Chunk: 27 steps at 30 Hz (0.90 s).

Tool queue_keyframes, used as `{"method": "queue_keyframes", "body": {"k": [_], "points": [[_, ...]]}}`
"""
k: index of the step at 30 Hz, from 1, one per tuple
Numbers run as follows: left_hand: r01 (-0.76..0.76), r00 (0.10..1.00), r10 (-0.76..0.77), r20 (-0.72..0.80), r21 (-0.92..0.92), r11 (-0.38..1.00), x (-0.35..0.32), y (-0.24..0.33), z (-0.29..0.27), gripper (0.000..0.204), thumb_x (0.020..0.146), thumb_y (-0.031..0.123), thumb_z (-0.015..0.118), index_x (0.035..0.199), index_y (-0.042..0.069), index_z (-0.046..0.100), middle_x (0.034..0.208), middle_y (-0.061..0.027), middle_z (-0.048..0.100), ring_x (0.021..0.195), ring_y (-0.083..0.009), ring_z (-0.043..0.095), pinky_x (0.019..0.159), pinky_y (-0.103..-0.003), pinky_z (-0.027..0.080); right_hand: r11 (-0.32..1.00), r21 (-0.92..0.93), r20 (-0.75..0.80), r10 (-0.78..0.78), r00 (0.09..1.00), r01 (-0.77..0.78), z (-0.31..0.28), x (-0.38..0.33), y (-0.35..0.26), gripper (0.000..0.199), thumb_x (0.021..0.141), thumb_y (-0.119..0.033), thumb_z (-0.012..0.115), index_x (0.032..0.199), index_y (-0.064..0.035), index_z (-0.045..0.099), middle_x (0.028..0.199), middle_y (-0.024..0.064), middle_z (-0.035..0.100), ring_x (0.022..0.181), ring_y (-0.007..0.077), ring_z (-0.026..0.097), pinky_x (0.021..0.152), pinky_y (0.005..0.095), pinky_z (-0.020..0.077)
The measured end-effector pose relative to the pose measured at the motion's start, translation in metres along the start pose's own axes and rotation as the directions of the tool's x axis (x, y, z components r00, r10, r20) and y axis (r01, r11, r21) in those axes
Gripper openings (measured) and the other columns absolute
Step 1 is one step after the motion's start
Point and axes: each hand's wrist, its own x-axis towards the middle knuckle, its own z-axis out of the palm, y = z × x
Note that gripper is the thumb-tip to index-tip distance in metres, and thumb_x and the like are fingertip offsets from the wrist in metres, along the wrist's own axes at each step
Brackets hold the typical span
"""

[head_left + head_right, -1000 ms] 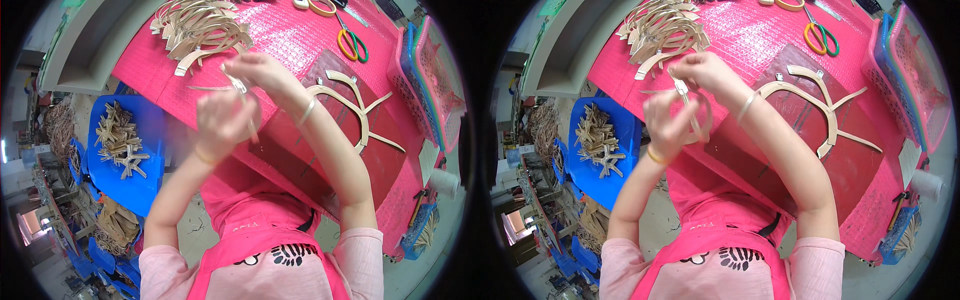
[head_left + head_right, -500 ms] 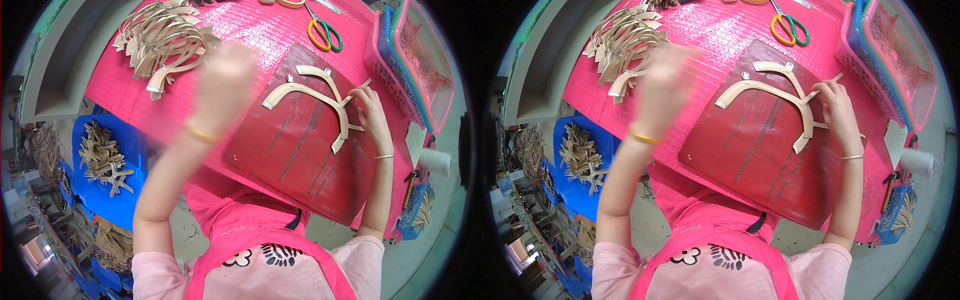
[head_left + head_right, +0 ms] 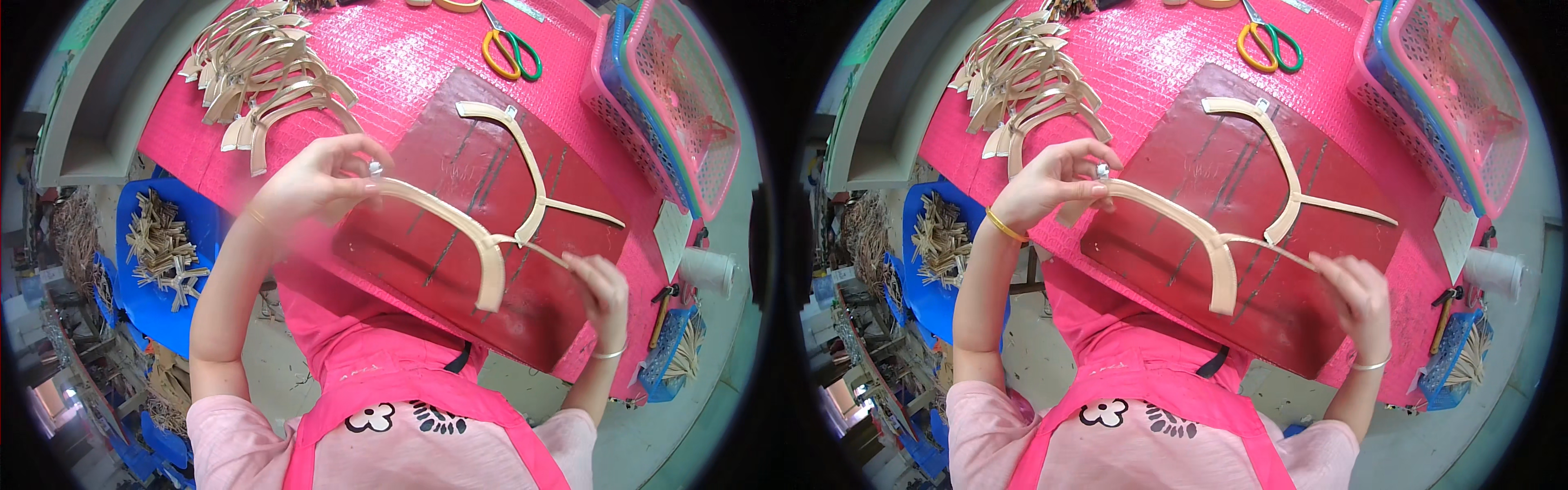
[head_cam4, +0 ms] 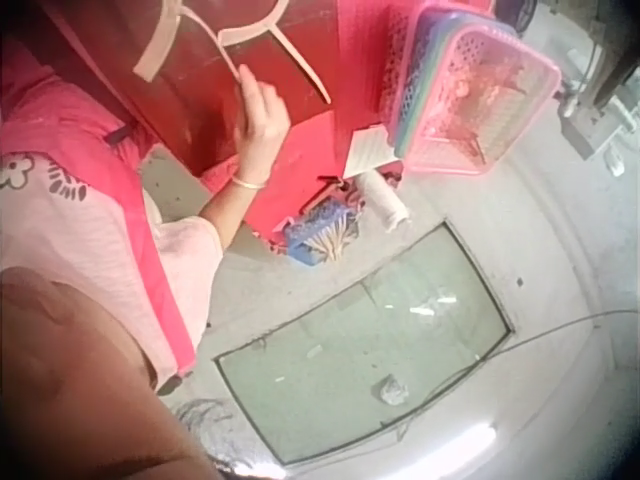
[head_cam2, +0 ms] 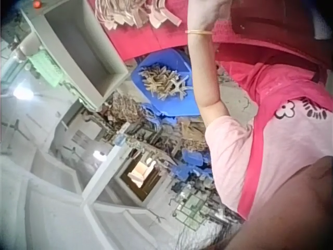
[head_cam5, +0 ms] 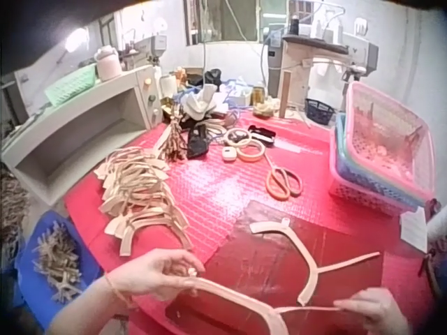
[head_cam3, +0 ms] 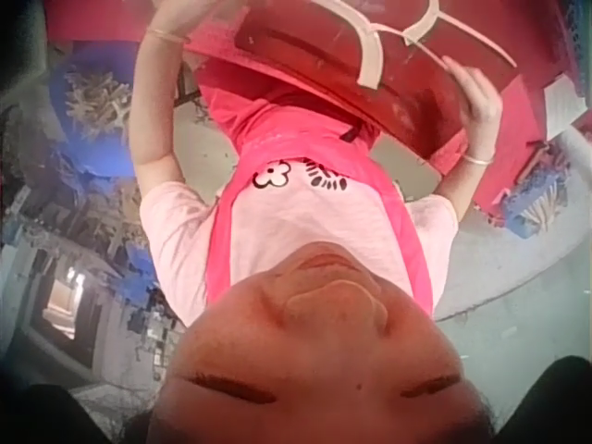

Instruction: Assembling shoe straps by attaching metal buckles and organizing the components.

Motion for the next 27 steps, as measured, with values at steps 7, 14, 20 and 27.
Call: {"method": "queue_keyframes", "body": {"k": [7, 14, 20, 27], "points": [[0.105, 0.971, -0.026, -0.239, 0.323, 0.941, 0.003, -0.034, -0.003, 0.018, 0.075, 0.006, 0.058, 0.092, 0.0, 0.056, 0.069, -0.0028, 0.057, 0.05, -0.0061, 0.053, 0.041, -0.017, 0.038, 0.874, 0.403, -0.161, 0.36, 0.919, -0.272, 0.025, -0.054, -0.015, 0.014, 0.065, 0.0, 0.062, 0.078, -0.0042, 0.058, 0.069, 0.0081, 0.057, 0.063, 0.0197, 0.055, 0.055, 0.0277, 0.0437], [-0.002, 0.974, 0.114, -0.195, 0.496, 0.868, 0.014, -0.03, 0.024, 0.016, 0.075, 0.006, 0.054, 0.09, 0.001, 0.057, 0.075, -0.0044, 0.06, 0.062, -0.0075, 0.057, 0.05, -0.019, 0.042, -0.201, 0.968, -0.082, 0.313, 0.946, 0.151, 0.049, 0.029, -0.068, 0.012, 0.087, -0.012, 0.041, 0.088, -0.0038, 0.049, 0.059, 0.0038, 0.052, 0.036, 0.0072, 0.041, 0.037, 0.0204, 0.0367], [-0.032, 0.992, 0.042, -0.121, 0.087, 0.996, 0.003, -0.034, 0.031, 0.019, 0.077, 0.004, 0.05, 0.092, -0.004, 0.057, 0.075, -0.0057, 0.06, 0.065, -0.0088, 0.056, 0.058, -0.021, 0.044, 0.05, 0.826, 0.53, 0.272, 0.804, -0.561, 0.101, 0.081, -0.089, 0.022, 0.088, -0.02, 0.043, 0.091, -0.0018, 0.056, 0.054, -0.0004, 0.051, 0.035, 0.0003, 0.03, 0.033, 0.0166, 0.0202], [0.005, 0.983, -0.057, -0.175, -0.283, 0.959, -0.005, -0.045, 0.031, 0.022, 0.081, 0.014, 0.052, 0.093, -0.003, 0.06, 0.075, -0.0017, 0.06, 0.067, -0.0048, 0.052, 0.054, -0.016, 0.037, 0.087, 0.825, 0.503, 0.336, 0.796, -0.558, 0.12, 0.082, -0.094, 0.024, 0.088, -0.022, 0.044, 0.087, -0.0011, 0.054, 0.053, 0.0035, 0.054, 0.031, 0.0022, 0.032, 0.03, 0.0167, 0.0208]]}}
